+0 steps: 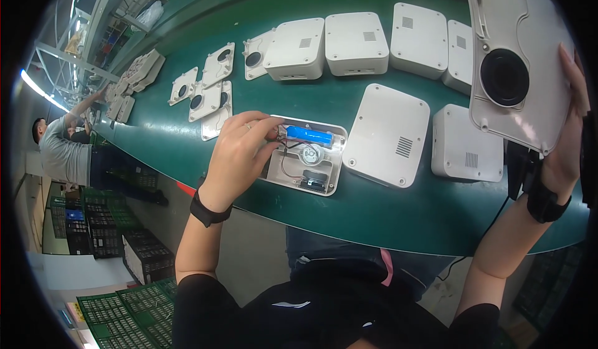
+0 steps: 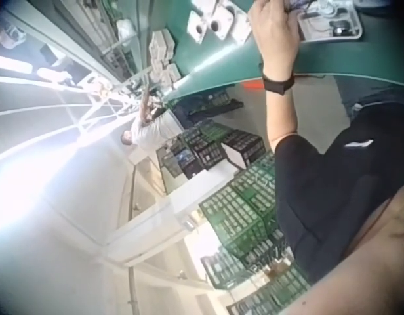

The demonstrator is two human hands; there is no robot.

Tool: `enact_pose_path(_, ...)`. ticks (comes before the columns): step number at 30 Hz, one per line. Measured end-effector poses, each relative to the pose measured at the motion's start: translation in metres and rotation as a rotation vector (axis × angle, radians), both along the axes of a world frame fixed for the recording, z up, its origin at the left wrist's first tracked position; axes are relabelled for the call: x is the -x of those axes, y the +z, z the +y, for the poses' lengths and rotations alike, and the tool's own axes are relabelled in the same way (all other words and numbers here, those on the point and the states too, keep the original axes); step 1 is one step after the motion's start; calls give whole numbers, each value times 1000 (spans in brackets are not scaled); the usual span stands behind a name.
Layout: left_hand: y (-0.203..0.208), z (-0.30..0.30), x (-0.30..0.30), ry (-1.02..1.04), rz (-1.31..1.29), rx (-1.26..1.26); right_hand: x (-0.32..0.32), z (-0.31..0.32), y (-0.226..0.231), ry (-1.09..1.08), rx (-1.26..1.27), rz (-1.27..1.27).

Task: Assembling white plastic casings for electronic components on a production line.

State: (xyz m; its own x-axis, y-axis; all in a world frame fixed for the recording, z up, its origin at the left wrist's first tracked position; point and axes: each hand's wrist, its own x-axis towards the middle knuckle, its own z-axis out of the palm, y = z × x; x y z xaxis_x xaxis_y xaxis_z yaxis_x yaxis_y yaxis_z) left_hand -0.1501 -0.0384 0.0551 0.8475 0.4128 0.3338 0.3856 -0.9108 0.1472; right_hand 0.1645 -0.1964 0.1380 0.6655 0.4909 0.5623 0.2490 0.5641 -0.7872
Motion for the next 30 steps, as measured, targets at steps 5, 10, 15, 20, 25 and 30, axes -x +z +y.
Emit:
enact_pose_path(5, 7, 4, 0, -16, 98, 3, -5, -6, 2, 14, 49, -72)
enact_pose_path(10, 9, 2, 0, 19, 47, 70, -1, -3, 4, 12, 71, -97)
enact_pose_path(15, 2, 2, 7, 120, -10, 34, 19, 13, 9, 25, 99, -121)
enact_pose_path(20, -11, 0, 15, 231, -115, 138, 19, 14, 6, 44, 126, -148)
enact_pose_path(25, -7, -1, 19, 169, -279, 115, 17, 14, 2, 58, 159, -173)
enact_pose_path(30, 7, -2, 17, 90, -338, 169, 11, 9, -5, 64, 192, -195)
